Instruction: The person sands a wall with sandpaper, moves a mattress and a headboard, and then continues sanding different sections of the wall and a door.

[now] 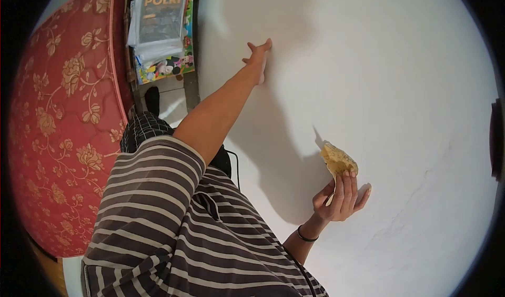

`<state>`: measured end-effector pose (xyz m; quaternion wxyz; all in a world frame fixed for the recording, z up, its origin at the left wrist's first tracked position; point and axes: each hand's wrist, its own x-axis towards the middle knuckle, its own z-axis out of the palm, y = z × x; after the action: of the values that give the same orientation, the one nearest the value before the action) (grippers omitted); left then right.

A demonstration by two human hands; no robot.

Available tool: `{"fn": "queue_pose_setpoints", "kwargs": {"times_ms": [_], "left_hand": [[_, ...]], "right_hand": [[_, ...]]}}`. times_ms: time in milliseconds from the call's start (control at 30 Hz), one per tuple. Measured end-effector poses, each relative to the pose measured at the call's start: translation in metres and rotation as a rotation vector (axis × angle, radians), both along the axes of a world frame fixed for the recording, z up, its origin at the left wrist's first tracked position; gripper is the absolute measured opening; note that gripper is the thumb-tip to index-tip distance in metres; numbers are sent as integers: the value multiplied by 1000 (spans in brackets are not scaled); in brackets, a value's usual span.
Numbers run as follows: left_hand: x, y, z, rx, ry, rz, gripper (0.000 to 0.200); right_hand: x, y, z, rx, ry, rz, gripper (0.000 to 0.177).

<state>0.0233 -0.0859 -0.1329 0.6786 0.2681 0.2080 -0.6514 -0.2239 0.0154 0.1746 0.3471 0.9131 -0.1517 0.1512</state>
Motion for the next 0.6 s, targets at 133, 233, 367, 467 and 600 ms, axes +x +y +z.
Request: {"fn": "queue_pose_setpoints", "kwargs": {"times_ms": [133,233,367,467,600], "left_hand": [[1,-2,2,7,12,18,120],[1,-5,-3,-2,9,26,118],[-4,-17,-24,-38,20,23,117],[-1,-17,-21,-1,-2,21,116],[0,-18,-28,-18,23,-24,115]], "right_hand": [[-1,-1,0,5,-5,7,28],[-1,-1,0,2,-4,5,29],[-3,0,0,-3,-2,-12,29],[-4,-1,0,2,-3,-9,29],[-3,2,1,12,7,-26,28]]}}
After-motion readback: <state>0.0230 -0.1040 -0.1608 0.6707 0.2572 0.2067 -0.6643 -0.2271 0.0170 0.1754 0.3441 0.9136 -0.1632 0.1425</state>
